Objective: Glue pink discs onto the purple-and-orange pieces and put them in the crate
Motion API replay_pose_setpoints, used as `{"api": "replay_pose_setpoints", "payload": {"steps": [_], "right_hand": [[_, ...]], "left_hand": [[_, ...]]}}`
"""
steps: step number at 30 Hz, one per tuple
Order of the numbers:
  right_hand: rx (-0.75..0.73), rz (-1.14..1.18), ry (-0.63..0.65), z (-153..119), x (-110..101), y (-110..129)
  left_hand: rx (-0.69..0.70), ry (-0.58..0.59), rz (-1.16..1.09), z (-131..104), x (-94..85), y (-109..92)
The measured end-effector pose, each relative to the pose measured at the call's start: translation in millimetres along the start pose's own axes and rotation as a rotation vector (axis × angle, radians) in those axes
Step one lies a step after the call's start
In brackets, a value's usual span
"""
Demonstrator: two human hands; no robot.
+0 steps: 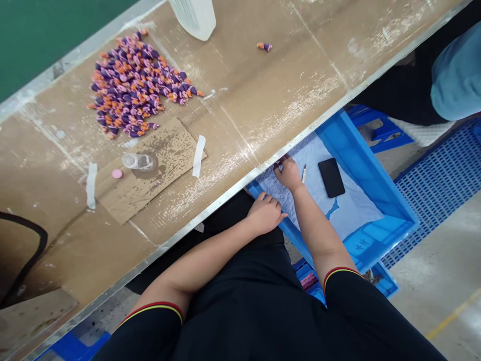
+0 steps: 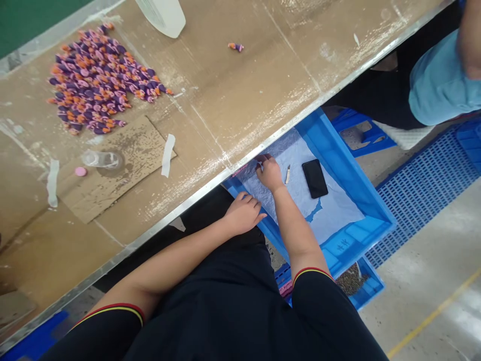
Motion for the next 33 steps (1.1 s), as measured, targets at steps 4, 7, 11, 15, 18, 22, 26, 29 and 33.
{"api": "replay_pose_setpoints", "payload": {"steps": [4,7,11,15,18,22,26,29,33], "right_hand": [[0.022,0.026,-0.022,-13,-6,-5],[0.047,0.041,-0.021,-22,-7,-6],[0.075,0.060,0.019,-26,1,1],[0.096,0.065,0.083,-20,15,16],[0.100,0.058,0.132,-15,22,29],[0.088,0.032,0.180,-8,25,43],[0.072,-0.013,0.198,-2,24,50],[0.058,-0.045,0.209,1,26,51],[0.028,-0.073,0.212,3,27,54]], "left_hand": [[0.046,-0.004,-0.020,-2,-9.2,1],[0.055,-0.039,-0.038,-4,-18.9,8],[0.032,-0.088,-0.093,-4,-27.0,22],[0.074,-0.190,-0.145,-11,-33.1,23],[0.123,-0.289,-0.157,-23,-37.8,18],[0.112,-0.405,-0.157,-40,-42.9,19],[0.046,-0.450,-0.173,-51,-43.0,28],[0.056,-0.517,-0.187,-59,-48.2,27],[0.134,-0.668,-0.215,-69,-61.6,21]]}}
Point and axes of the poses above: each hand's wrist, its own z-axis towards the middle knuckle, its own x-axis out of the palm, y = z × x, the point moved 10 cm from there along z, towards the middle knuckle, and after that the axes turned 7 degrees about -x, right-handed, at the moved point
